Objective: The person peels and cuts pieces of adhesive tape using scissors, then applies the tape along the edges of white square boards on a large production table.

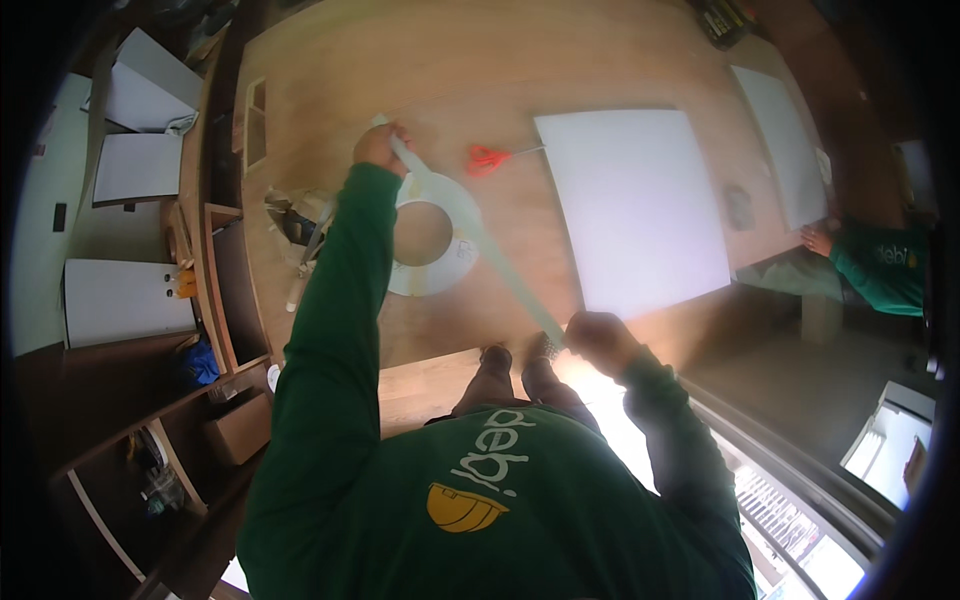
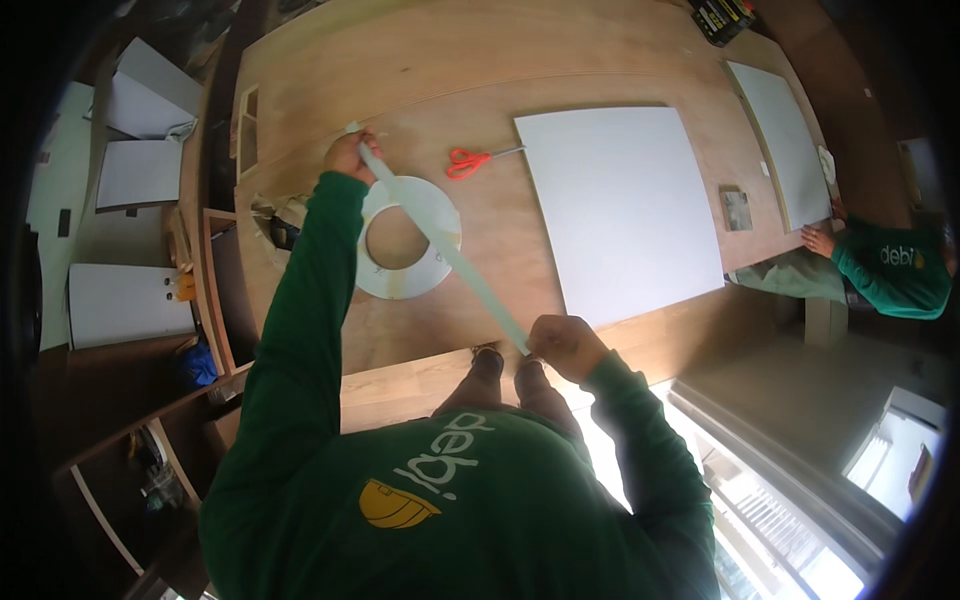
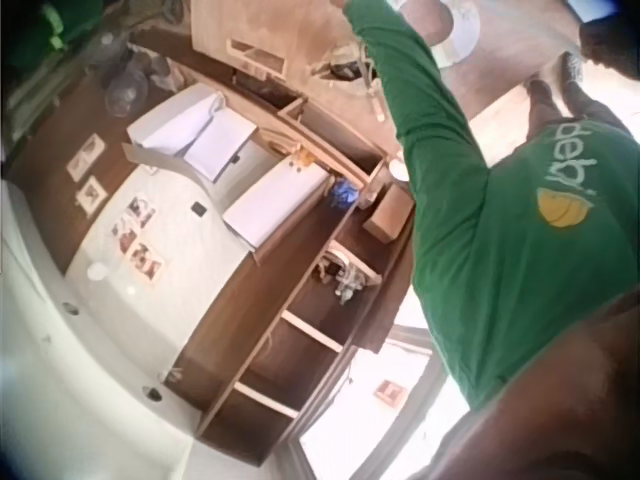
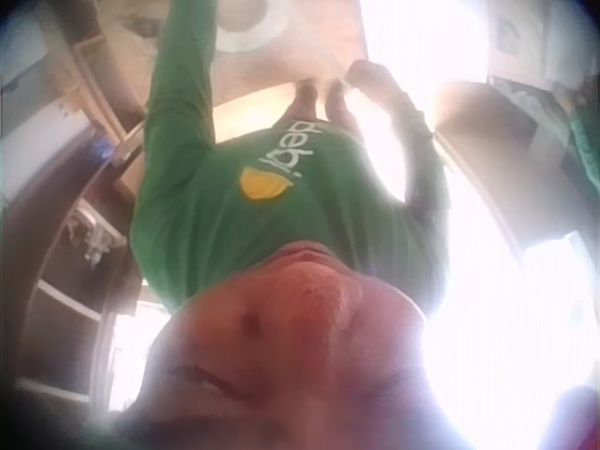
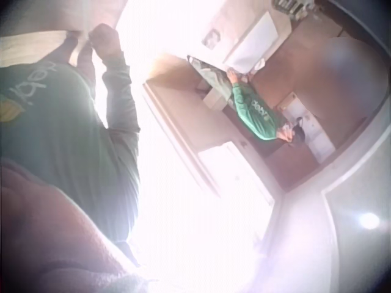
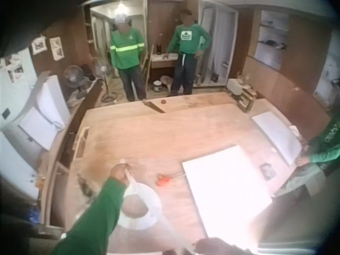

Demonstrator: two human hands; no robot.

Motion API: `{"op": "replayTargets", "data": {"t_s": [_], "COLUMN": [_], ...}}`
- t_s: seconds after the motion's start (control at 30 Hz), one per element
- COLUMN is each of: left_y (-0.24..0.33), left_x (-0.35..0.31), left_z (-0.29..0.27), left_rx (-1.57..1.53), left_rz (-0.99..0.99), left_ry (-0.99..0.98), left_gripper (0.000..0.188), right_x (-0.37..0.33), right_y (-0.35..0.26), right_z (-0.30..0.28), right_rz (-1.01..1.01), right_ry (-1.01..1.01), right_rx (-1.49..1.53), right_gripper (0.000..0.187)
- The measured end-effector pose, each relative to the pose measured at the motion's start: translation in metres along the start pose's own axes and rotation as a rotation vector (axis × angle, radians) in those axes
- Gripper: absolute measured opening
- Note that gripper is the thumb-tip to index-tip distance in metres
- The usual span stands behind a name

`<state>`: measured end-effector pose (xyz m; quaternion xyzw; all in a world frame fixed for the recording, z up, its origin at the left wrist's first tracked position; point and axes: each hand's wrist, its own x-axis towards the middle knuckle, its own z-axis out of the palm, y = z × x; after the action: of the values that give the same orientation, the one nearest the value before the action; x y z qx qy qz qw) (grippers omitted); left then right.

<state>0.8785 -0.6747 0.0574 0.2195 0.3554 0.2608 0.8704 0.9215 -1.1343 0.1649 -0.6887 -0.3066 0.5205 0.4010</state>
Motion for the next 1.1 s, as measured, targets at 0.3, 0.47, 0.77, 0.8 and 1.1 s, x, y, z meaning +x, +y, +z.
{"op": "replayTargets", "data": {"t_s": [0.3,0.47,0.77,0.8,1.1], "left_y": [0.066,0.087,0.078,0.075,0.051], "left_x": [-0.195,-0.201,-0.093,-0.086,-0.039], "left_z": [-0.035,-0.091,-0.057,-0.056,-0.056], "left_rx": [0.048,-0.051,-0.007,-0.016,0.122], "left_rz": [-0.019,0.215,0.166,0.133,0.059], "left_ry": [-0.034,-0.100,0.130,0.119,0.062], "left_gripper": [0.017,0.015,0.006,0.007,0.006], "right_x": [0.007,0.006,0.001,-0.002,-0.020], "right_y": [0.101,0.078,-0.065,-0.065,-0.055], "right_z": [0.066,0.069,0.010,0.007,-0.001], "right_rz": [-0.272,-0.039,0.118,0.116,0.042], "right_ry": [0.016,-0.183,-0.289,-0.276,-0.153], "right_rx": [-0.157,0.255,0.149,0.174,0.232], "right_gripper": [0.006,0.008,0.021,0.022,0.024]}}
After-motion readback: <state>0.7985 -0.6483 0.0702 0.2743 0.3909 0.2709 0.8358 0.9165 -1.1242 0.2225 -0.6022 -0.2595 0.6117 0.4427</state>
